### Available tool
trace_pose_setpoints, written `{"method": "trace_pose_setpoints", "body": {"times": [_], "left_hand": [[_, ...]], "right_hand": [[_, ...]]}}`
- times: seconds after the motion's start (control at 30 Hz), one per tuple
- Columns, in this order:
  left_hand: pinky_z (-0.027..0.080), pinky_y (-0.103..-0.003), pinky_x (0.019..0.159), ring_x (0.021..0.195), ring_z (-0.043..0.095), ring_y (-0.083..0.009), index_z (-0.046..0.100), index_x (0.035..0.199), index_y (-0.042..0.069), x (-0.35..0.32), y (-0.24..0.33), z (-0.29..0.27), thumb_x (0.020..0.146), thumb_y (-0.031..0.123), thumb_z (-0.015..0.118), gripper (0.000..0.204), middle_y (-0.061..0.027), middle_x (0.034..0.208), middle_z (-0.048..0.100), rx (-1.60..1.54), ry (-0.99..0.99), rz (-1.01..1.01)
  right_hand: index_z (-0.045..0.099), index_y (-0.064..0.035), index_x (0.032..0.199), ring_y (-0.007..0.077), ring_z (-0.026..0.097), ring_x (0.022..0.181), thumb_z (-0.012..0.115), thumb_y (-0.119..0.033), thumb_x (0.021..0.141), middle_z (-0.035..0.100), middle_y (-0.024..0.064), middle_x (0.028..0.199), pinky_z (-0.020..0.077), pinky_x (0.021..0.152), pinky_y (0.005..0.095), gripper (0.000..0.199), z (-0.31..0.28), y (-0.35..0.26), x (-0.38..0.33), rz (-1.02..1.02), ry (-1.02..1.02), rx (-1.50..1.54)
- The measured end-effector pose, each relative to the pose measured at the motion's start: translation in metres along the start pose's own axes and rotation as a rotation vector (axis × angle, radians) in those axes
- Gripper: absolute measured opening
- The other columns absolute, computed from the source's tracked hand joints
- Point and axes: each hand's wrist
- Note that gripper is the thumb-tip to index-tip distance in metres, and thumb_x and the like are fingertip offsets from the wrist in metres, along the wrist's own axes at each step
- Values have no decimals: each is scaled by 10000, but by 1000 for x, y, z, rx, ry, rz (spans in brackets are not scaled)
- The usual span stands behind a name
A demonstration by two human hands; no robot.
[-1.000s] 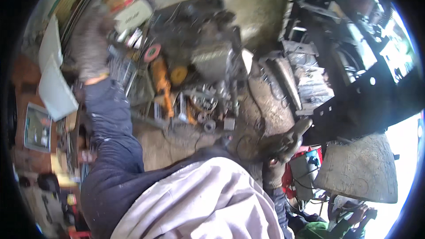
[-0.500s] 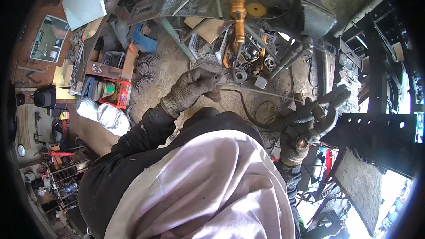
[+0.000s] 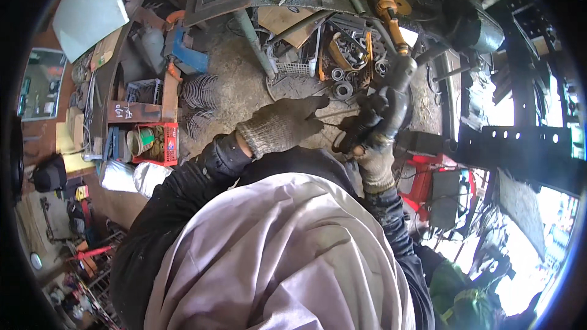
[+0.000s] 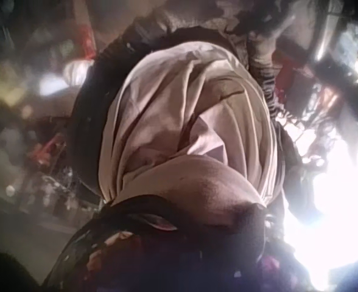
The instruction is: The person performs arc welding on metal components while holding a welding mask in one hand. They apply the welding rod to the joints of a metal structure, creating sparks as they fuse the pieces together.
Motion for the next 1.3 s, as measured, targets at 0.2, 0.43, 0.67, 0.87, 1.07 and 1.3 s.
{"method": "trace_pose_setpoints", "body": {"times": [0.2,0.43,0.67,0.87,1.07,1.3], "left_hand": [[469,-392,820,950,586,-329,563,1150,65,-15,-44,-2,851,148,506,316,-172,1028,616,82,112,155],[509,-316,718,830,636,-218,591,1112,43,3,-81,-32,840,65,531,279,-148,1012,632,301,329,465],[500,-310,733,846,630,-207,618,1069,29,6,-35,-105,869,112,536,231,-130,983,645,256,346,324],[485,-330,805,930,626,-255,627,1077,55,23,-29,-120,859,168,575,251,-119,1018,645,450,334,404],[495,-344,748,834,636,-258,650,1048,80,42,-37,-147,843,151,590,225,-105,942,661,441,358,470],[502,-349,699,776,625,-276,660,1031,109,60,-87,-198,816,165,618,226,-105,854,652,465,381,618]], "right_hand": [[202,-43,1397,172,521,984,859,-410,524,439,86,1262,450,803,317,1153,28,26,-21,63,-16,-6],[268,-63,1369,185,527,1002,856,-321,555,491,85,1201,467,795,314,1037,8,28,-15,138,-2,89],[82,-231,1429,199,570,870,863,-400,528,530,87,1069,488,732,333,1205,-14,21,-4,138,87,211],[419,-35,1244,141,564,877,851,-268,576,578,70,1054,487,753,295,828,-21,30,-1,244,65,195],[416,-34,1232,143,567,850,842,-194,571,572,75,1041,492,750,291,802,6,18,19,289,66,153],[415,-27,1229,138,568,825,831,-193,568,567,74,1026,495,731,280,797,73,32,57,283,159,173]]}}
Point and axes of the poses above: each hand's wrist, its own x-axis towards the middle knuckle, its own z-axis out of the palm, y = z × x
